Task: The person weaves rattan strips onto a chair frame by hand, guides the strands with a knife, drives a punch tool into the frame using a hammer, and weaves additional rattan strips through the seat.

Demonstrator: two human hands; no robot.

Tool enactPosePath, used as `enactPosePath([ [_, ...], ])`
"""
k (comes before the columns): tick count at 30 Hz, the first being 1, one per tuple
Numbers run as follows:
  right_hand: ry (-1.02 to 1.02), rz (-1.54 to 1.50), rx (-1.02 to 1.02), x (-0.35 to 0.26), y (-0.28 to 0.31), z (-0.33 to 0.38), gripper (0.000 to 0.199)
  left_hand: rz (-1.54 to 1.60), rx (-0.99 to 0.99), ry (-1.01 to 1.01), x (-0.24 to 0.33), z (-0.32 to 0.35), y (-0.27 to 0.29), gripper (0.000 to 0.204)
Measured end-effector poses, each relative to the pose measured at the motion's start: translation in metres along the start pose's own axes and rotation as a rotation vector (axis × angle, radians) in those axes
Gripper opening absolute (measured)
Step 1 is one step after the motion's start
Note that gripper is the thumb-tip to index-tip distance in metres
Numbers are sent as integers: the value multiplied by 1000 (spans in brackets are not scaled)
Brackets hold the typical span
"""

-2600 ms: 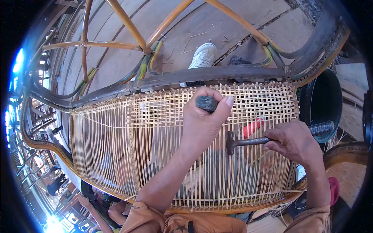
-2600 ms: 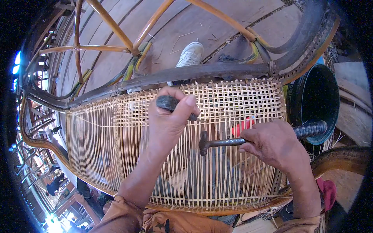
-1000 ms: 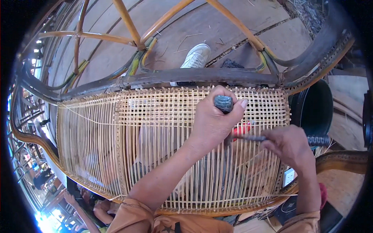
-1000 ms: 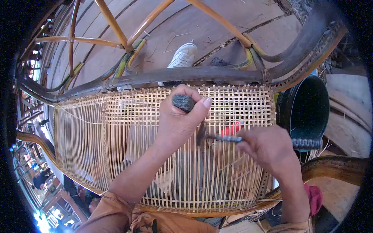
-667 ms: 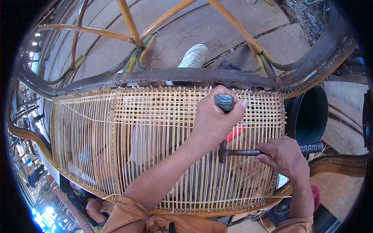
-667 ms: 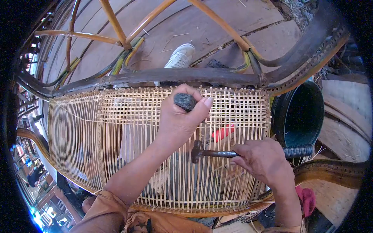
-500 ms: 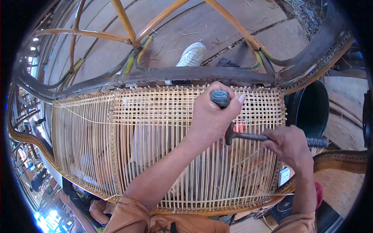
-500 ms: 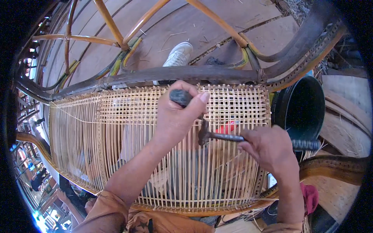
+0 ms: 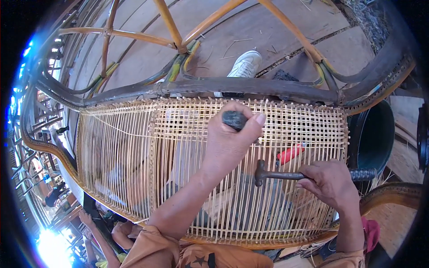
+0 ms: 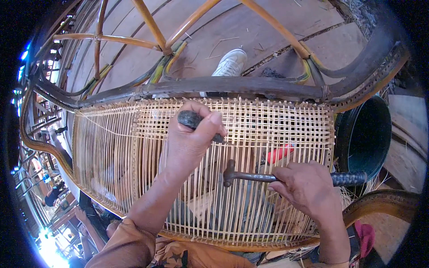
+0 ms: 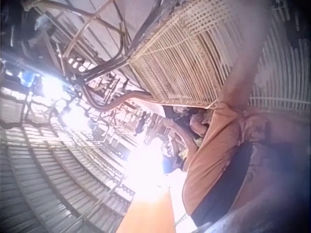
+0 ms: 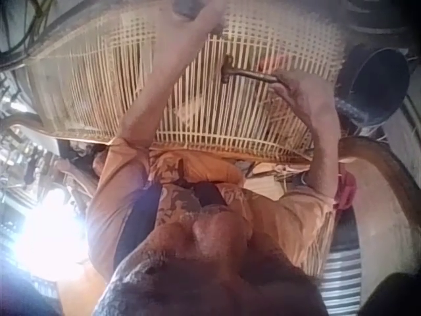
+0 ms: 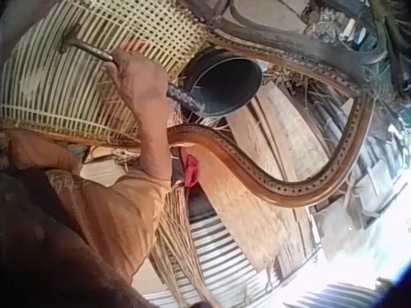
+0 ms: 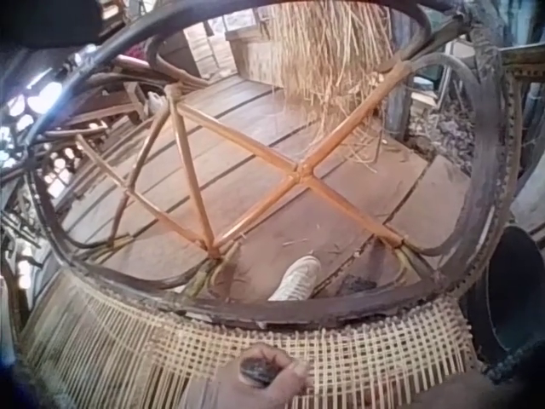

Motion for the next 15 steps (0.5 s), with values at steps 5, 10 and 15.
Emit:
enactPosePath([
  [5,66,11,-6,-12,-2,-17,21,-95,-41,-69,-1,-2,-8,17],
  [10,12,63,87,-3,3,-21,21,1,37,-65,4,-5,5,16],
  [15,51,24,-11,-8,-7,-21,21,-65,27,-55,1,0,16,16],
])
Point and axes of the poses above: each hand's wrist, its own z-axis away from the middle knuckle, its own y-axis out of the back of the hand, x = y × z, the point moved 5 cm from there along -z, towards the middle knuckle, and after that the axes turned 3 degrees about -x, right-handed, at the moved point
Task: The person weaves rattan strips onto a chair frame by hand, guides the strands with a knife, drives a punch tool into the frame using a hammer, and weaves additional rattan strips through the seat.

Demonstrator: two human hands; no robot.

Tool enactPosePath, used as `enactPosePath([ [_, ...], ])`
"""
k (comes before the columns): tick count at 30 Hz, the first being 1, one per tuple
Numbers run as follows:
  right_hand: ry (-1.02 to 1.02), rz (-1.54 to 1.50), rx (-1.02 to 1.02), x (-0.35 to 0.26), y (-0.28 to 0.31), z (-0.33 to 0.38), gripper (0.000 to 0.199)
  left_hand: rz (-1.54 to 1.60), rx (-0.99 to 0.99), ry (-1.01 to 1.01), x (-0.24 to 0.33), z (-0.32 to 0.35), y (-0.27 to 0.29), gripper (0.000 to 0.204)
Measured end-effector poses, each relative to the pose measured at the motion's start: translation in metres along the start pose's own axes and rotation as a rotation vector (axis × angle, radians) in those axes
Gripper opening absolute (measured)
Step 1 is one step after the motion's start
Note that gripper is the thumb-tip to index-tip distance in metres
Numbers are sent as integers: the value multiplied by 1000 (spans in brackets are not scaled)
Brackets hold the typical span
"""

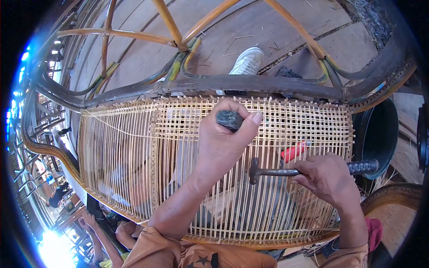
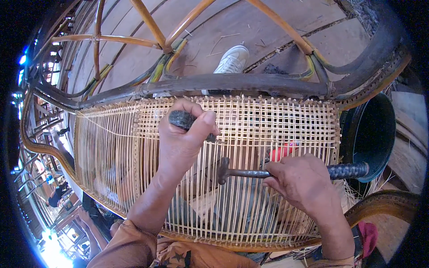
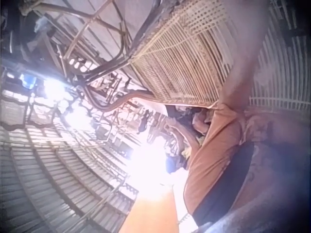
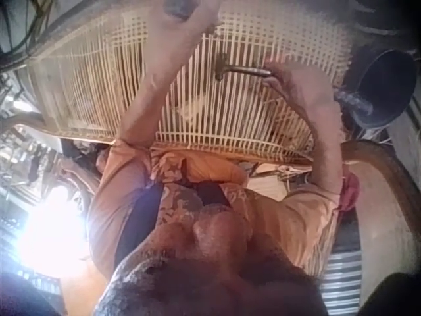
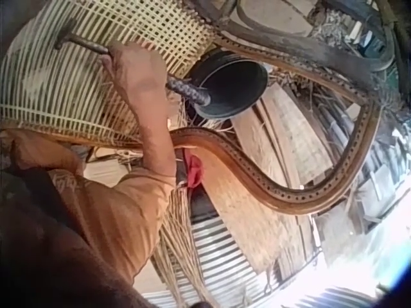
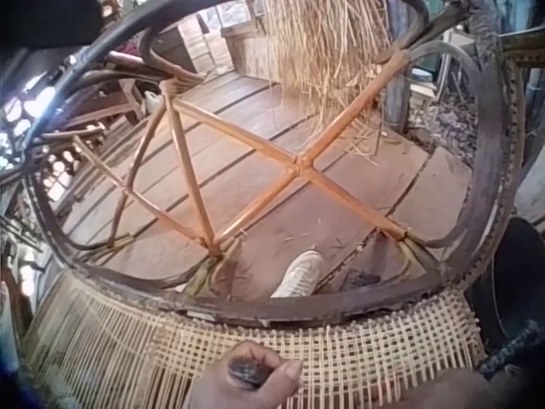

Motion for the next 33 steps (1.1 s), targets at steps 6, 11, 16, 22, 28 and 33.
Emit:
enactPosePath([
  [6,12,53,29,-9,5,-7,20,64,14,-8,-9,-4,-2,14],
  [11,-128,90,77,-39,3,6,22,116,16,-12,7,1,21,15],
  [16,-120,-98,-72,-68,-20,34,22,345,53,-48,17,4,34,14],
  [22,-497,-467,255,-64,-53,123,23,249,-49,-213,28,44,24,14],
  [28,-879,-1128,715,-61,-141,236,18,117,-380,-356,18,96,-37,16],
  [33,-784,-600,460,-37,-86,210,20,147,-287,165,12,38,-62,15],
])
Point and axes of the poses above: each hand's wrist, its own z-axis away from the middle knuckle, its own y-axis out of the back of the hand, x = y × z, the point moved 5 cm from there along -z, towards the middle knuckle, and after that the axes turned 3 degrees about -x, right-handed, at the moved point
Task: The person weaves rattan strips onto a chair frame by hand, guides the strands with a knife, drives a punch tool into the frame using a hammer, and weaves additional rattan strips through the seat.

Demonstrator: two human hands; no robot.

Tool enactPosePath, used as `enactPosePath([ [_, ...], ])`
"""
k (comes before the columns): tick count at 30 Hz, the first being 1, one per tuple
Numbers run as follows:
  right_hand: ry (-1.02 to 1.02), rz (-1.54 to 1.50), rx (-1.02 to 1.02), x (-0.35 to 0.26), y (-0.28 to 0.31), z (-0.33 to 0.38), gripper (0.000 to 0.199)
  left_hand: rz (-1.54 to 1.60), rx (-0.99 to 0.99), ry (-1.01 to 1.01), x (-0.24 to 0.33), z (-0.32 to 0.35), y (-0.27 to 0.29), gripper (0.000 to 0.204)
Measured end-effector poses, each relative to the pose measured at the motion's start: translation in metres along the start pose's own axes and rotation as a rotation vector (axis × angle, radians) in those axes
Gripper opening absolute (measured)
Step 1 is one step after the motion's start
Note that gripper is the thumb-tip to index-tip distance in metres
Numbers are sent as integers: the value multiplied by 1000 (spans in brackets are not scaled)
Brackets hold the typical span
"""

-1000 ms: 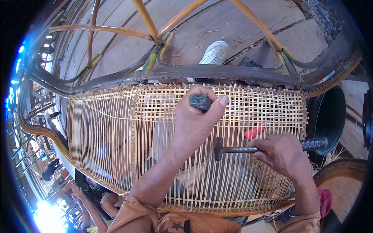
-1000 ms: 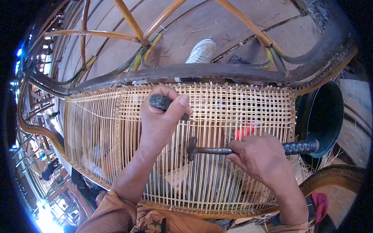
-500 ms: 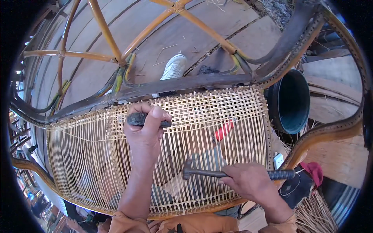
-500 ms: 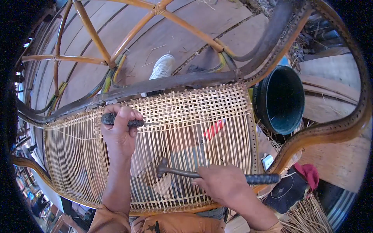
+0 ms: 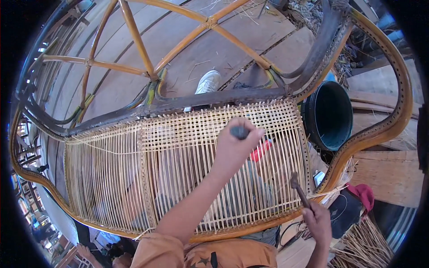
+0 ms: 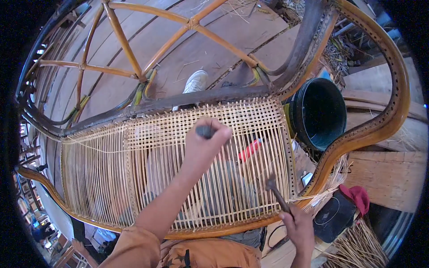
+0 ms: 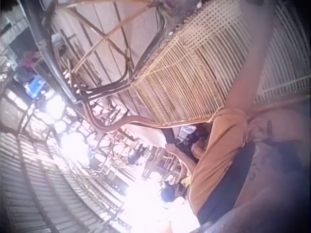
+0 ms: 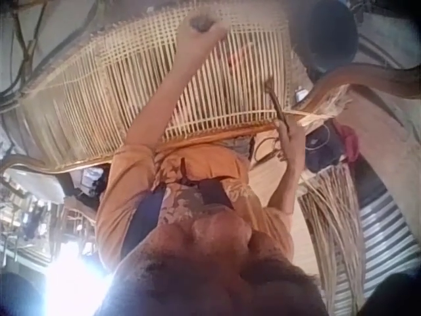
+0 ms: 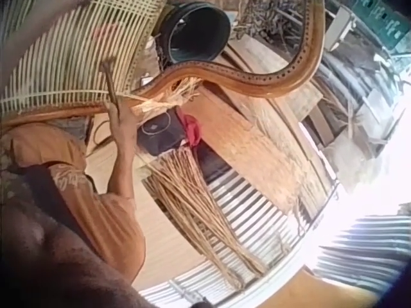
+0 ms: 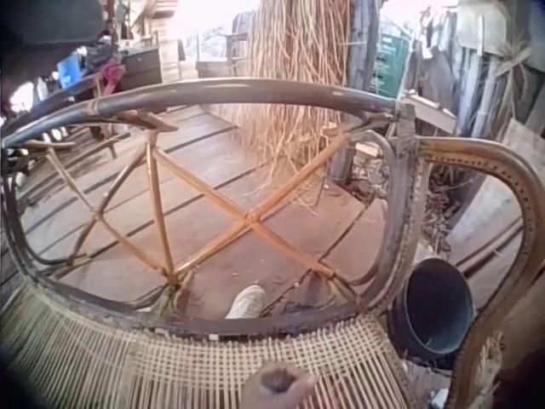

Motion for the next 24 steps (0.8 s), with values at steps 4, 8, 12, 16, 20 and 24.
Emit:
enactPosePath([
  [4,328,317,-125,-60,16,-63,21,34,11,-112,5,-35,-16,17],
  [8,632,661,-259,-117,18,-103,24,76,21,-59,-12,-56,-17,16],
  [12,651,745,-337,-122,11,-123,24,5,46,-51,-15,-60,-19,15],
  [16,717,664,-376,-134,5,-126,21,-80,34,-86,-16,-61,-25,15],
  [20,950,777,-331,-140,-2,-146,18,-49,22,-100,-16,-61,-22,16],
  [24,800,868,-325,-112,9,-170,19,-28,35,-117,-14,-56,-31,18],
])
Point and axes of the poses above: each hand's wrist, its own z-axis away from the middle knuckle, its own y-axis out of the back of the hand, x = y × z, the point moved 5 cm from there along -z, towards the middle knuckle, and after that the axes turned 3 degrees about -x, right-handed, at the moved point
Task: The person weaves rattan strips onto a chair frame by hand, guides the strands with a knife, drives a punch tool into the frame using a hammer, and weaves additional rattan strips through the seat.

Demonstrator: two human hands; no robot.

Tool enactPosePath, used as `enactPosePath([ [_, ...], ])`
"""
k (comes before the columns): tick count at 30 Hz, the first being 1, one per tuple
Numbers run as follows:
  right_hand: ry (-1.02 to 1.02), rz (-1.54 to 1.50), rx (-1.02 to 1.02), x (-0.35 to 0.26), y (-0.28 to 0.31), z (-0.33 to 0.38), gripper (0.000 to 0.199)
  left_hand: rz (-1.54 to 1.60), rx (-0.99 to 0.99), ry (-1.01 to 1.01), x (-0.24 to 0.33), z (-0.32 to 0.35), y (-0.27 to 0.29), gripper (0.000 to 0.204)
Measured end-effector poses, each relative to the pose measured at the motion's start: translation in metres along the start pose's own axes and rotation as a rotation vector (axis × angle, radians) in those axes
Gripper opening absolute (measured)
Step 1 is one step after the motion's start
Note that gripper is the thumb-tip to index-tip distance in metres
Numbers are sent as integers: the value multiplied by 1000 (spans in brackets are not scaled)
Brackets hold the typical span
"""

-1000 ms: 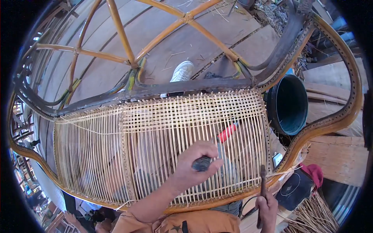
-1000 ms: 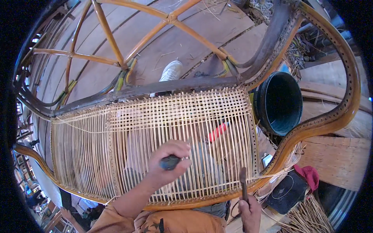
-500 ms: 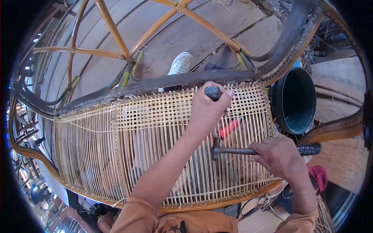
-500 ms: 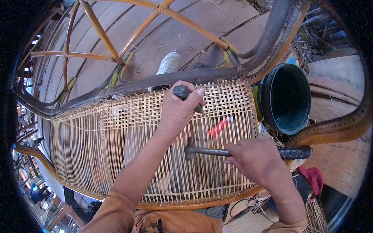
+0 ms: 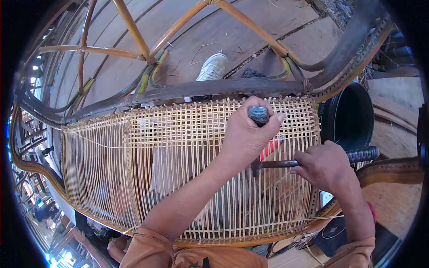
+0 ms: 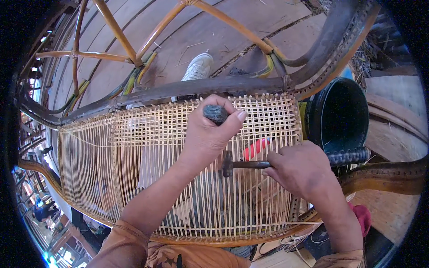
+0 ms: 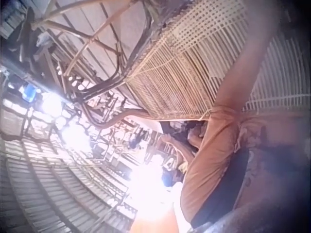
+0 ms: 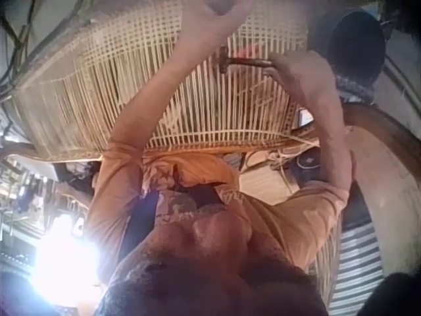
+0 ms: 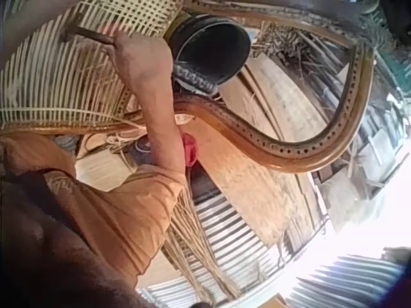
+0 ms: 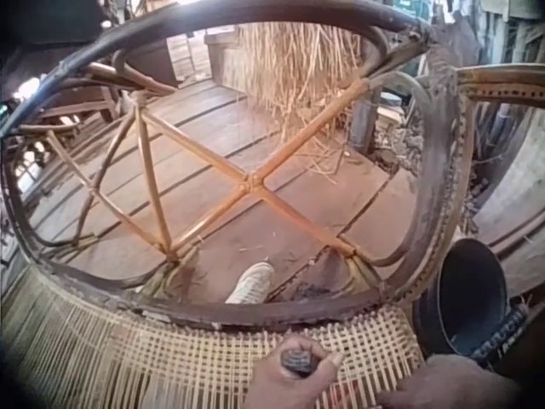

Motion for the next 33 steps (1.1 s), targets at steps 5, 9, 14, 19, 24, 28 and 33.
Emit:
enactPosePath([
  [5,-119,11,82,28,-11,-4,22,-88,53,-25,1,-2,-3,18],
  [9,5,-63,86,19,-18,2,23,-55,65,-2,-1,-1,-4,17],
  [14,-125,-51,76,33,-21,7,26,-30,87,-21,3,-2,-5,17],
  [19,-64,-37,49,33,-31,12,27,-52,98,3,1,-1,-4,17],
  [24,-15,-44,30,29,-30,10,29,-81,74,5,-3,-1,-12,14],
  [28,-153,-14,127,43,-27,7,32,-108,82,-85,-2,-3,-17,15],
  [33,-126,1,23,38,-28,13,34,-27,105,-72,5,-1,-15,15],
])
Point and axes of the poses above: each hand's wrist, its own z-axis away from the middle knuckle, its own y-axis out of the back of the hand, x = y × z, the point moved 5 cm from there along -z, towards the middle knuckle, and after that the axes turned 3 degrees about -x, right-handed, at the moved point
